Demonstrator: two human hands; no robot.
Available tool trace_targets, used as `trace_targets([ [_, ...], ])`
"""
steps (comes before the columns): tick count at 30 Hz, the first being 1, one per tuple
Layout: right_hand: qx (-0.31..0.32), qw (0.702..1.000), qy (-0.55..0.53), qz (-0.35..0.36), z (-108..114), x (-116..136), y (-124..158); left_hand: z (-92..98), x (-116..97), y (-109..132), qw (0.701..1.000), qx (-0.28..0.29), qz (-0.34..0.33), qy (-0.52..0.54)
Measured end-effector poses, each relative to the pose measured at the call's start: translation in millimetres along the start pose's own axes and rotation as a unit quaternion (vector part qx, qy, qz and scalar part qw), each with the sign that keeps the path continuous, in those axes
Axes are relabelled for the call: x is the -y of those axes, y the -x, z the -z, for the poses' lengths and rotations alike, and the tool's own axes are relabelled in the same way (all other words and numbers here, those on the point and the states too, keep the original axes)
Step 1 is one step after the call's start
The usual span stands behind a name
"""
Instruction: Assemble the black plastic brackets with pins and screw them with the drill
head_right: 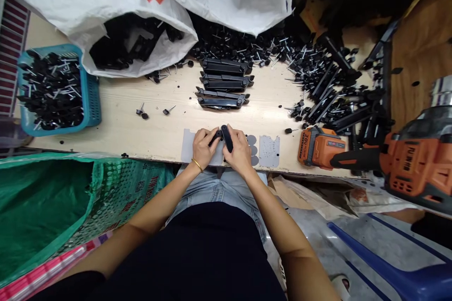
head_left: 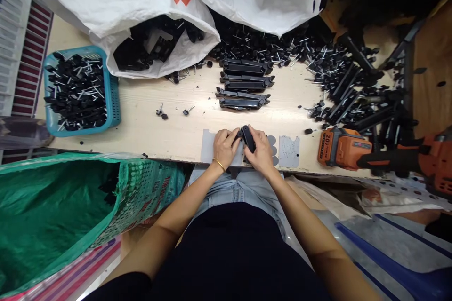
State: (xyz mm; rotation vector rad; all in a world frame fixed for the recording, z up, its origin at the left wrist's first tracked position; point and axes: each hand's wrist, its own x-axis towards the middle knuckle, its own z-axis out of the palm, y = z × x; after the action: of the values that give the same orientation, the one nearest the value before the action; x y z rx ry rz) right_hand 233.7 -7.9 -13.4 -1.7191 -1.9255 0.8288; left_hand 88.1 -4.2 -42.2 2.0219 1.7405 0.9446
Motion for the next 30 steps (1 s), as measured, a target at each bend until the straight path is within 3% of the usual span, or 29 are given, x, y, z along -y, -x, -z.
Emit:
trace_targets([
  [9,-0.003,1.000,-0.010,0.019,-1.1,-4.0,-2.2,-1.0,1.3,-9.6,0.999,0.048,-0.005,-0.019],
  [15,0.015,0.999,-0.013,0.039,0.5,-6.8,-3.7,1.3,9.0,-16.4,0.993,0.111,-0.035,0.001],
  [20,0.007,0.999,-0.016,0.040,-1.4,-5.9,-3.6,-6.9,8.5,-21.0,0.998,0.052,0.025,-0.006],
  [25,0.012,1.000,-0.020,0.022,-1.5,-0.6,-3.4,-2.2,15.2,-31.7,0.995,0.093,-0.024,0.029],
  [30,0.003,1.000,-0.018,0.008,-1.9,1.6,-3.1,1.0,10.2,-24.8,0.998,0.049,0.028,0.028],
])
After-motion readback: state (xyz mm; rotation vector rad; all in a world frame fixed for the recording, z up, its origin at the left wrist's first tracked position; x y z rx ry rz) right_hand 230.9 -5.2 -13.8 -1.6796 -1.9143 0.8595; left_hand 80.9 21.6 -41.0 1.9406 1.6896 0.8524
